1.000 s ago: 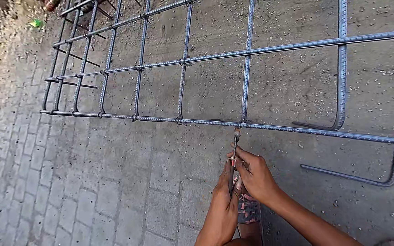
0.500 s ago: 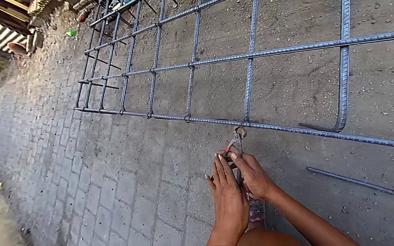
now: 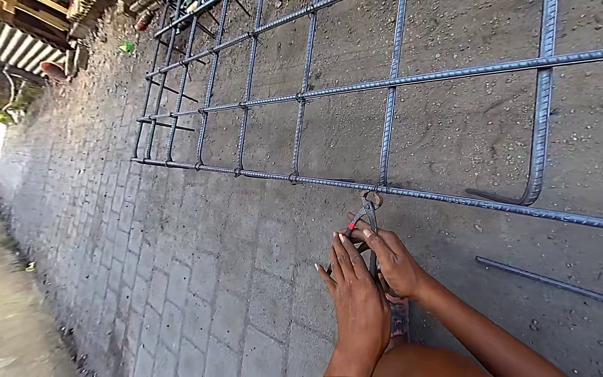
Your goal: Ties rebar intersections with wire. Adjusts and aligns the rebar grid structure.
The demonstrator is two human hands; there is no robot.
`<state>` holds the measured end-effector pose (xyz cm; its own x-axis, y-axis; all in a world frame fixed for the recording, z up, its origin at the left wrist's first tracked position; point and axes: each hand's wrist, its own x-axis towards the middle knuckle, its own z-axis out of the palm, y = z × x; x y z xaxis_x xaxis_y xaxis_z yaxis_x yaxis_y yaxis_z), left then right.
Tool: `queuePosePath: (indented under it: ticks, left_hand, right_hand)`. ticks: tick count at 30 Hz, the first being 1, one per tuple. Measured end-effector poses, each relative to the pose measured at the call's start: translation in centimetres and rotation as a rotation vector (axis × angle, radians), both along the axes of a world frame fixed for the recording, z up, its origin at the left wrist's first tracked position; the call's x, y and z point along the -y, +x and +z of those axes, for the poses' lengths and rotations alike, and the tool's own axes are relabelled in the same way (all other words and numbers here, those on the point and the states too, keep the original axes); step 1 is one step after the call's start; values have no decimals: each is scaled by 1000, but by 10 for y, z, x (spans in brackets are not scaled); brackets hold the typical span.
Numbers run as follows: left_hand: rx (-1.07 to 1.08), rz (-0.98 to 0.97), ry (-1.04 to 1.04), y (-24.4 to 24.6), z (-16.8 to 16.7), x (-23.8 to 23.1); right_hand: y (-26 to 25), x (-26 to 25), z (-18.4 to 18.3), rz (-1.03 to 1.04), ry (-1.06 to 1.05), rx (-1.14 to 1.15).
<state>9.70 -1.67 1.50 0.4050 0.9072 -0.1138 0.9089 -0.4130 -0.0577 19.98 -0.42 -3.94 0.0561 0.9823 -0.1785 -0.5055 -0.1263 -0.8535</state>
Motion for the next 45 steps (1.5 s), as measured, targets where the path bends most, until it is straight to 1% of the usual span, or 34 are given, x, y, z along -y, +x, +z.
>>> queuePosePath:
  ticks: [4,7,10,13,14,16,18,19,20,22,23,25,26,28,30,31,33,35,37,39,41,43,45]
  left_hand:
    - [-122,-55,139,1,-3,0]
    - [-152,-66,168,1,-6,0]
    - [-114,-53,123,1,-6,-1]
    - [16,-53,70,-4,-3,-4]
    - [65,-46,7,-7,3,-7]
    - [188,6,-216,-11,27,-19]
    - [342,80,-466,-19,54,-38]
    - [442,151,-617,-23,66,-47]
    - [559,258,-813,-24,74,-57]
    - [834,471,-1198,-24,84,-68]
    - [952,545,-1337,-25,85,-71]
    - [1154,616,-1516,-30,79,-73]
    - [1211,604,-1546,-32,74,-72]
    - [1264,547,-1518,-32,67,-66]
    - [1226,470,-1404,-30,64,-59]
    - [1134,420,-1286,-28,65,-57]
    - [845,320,-1021,-23,73,-57]
    - [703,288,-930,-19,86,-63]
    - [690,313,-944,-16,98,-71]
    - [727,380,-1060,-9,112,-88]
    - [659,412,-1183,-1,127,-118]
    - [438,325,-1214,9,145,-153]
    - [178,245,-1175,33,162,-181]
  right_hand:
    - [1,0,-1,-8,16,-68]
    - [0,0,-3,-6,20,-110]
    - [1,1,-6,-9,9,-83]
    - [6,3,-7,10,-12,13]
    - [8,3,-3,30,-31,69]
    - [13,1,8,97,-54,169]
    - [15,0,18,119,-49,174]
    - [13,0,19,92,-57,157]
    - [10,1,19,47,-75,147]
    - [8,1,19,28,-113,149]
    - [7,0,21,29,-114,133]
    - [2,0,25,-22,-92,42]
    - [-1,2,27,-43,-88,-26]
    - [-1,4,28,-59,-83,-95]
    - [0,10,22,-74,-75,-33]
    - [1,13,19,-84,-63,27]
    - [3,20,10,-105,-42,151]
    - [4,26,3,-97,-57,210]
    - [5,30,-2,-78,-78,245]
    - [7,30,-6,-75,-92,311]
    - [9,30,-8,-61,-119,324]
    - [14,27,-6,-39,-185,262]
    - [17,22,-4,-77,-242,235]
